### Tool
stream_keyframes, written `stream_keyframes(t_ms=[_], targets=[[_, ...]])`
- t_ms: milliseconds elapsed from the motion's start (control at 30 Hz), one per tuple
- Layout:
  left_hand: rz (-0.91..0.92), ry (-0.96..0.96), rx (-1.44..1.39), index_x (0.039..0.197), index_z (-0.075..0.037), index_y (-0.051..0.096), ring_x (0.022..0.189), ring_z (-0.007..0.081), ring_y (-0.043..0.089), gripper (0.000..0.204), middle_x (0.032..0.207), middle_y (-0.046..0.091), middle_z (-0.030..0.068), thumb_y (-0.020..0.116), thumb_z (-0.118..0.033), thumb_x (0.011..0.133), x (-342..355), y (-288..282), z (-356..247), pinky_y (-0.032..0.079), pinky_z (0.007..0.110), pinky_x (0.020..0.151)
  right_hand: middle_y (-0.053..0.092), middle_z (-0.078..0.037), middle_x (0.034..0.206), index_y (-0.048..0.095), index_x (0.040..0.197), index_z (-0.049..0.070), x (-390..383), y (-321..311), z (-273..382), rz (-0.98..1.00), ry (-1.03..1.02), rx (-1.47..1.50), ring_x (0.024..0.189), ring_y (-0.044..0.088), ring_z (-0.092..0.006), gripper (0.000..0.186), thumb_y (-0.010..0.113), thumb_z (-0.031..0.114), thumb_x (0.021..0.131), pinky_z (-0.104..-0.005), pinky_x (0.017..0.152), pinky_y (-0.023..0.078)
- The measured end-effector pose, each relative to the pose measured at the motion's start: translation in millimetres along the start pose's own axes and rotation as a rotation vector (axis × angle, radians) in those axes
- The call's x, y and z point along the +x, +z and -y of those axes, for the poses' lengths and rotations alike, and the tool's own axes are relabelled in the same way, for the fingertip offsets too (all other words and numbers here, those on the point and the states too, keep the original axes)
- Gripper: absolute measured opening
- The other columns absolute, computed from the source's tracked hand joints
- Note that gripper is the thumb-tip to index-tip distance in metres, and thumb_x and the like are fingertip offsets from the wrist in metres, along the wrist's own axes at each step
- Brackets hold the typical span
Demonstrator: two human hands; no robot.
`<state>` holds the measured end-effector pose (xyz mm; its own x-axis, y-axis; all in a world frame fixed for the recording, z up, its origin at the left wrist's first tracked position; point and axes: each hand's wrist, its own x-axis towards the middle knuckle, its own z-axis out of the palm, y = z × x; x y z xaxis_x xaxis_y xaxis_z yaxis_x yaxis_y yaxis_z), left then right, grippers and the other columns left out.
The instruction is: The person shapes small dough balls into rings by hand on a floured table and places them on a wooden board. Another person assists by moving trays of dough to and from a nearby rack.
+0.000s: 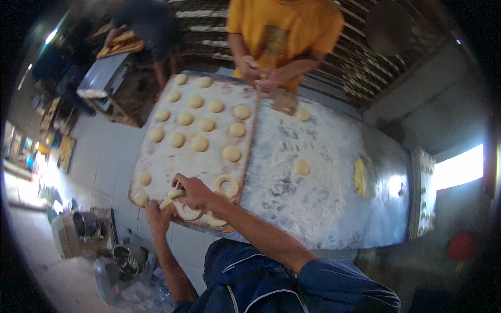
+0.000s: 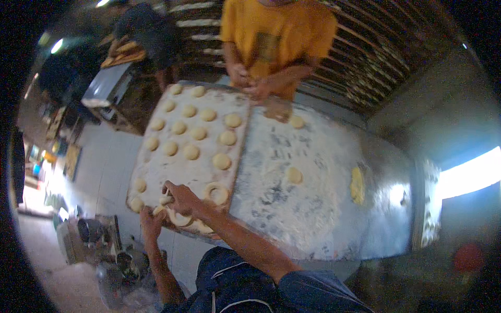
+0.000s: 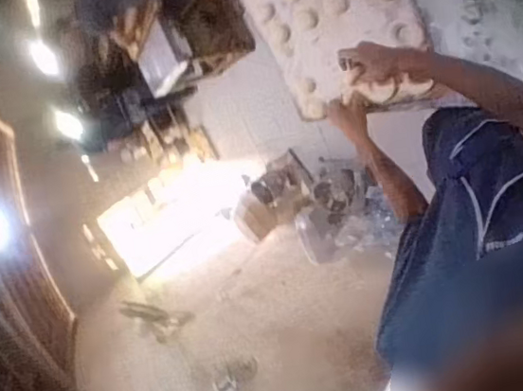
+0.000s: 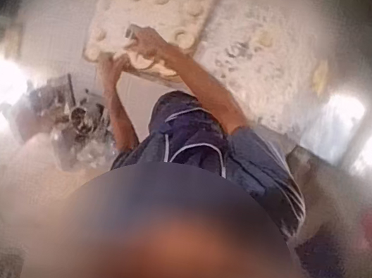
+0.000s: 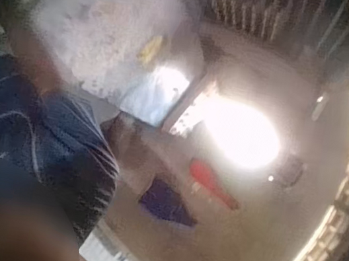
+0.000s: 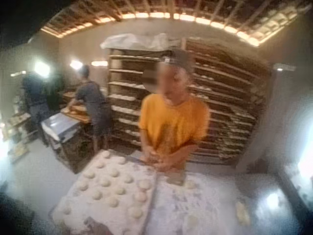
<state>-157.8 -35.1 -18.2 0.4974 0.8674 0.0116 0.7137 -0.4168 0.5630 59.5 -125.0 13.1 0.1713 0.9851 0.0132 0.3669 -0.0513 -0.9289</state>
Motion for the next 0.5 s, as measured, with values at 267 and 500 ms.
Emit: stream_keyframes(t_ms=[267, 500], targets=[[0.276, 0.186, -0.648, 0.107, -0.002, 0.057, 0.096, 0.0204, 0.062, 0.032, 0.101, 0.062, 0.011, 0.076, -0.006, 0.081, -61, 51, -199, 0.052, 0.033, 0.078, 0.068, -0.015, 0.102, 0.067, 0.101, 0.007, -295, -153, -29, -0.626, 0.692, -0.08, 0.103, 0.06, -0.0382, 0.029, 0.077, 0.011, 0.074, -0.0476, 0.091, 0.046], [0.306, 0.659, -0.396, 0.111, -0.002, 0.059, 0.095, 0.0366, 0.065, 0.039, 0.109, 0.064, 0.0211, 0.079, -0.014, 0.08, -149, 163, -320, 0.053, 0.041, 0.078, 0.066, -0.013, 0.087, 0.063, 0.092, 0.009, -366, -174, -54, -0.566, 0.637, -0.608, 0.093, 0.062, -0.0398, 0.03, 0.078, 0.02, 0.07, -0.0505, 0.088, 0.045]])
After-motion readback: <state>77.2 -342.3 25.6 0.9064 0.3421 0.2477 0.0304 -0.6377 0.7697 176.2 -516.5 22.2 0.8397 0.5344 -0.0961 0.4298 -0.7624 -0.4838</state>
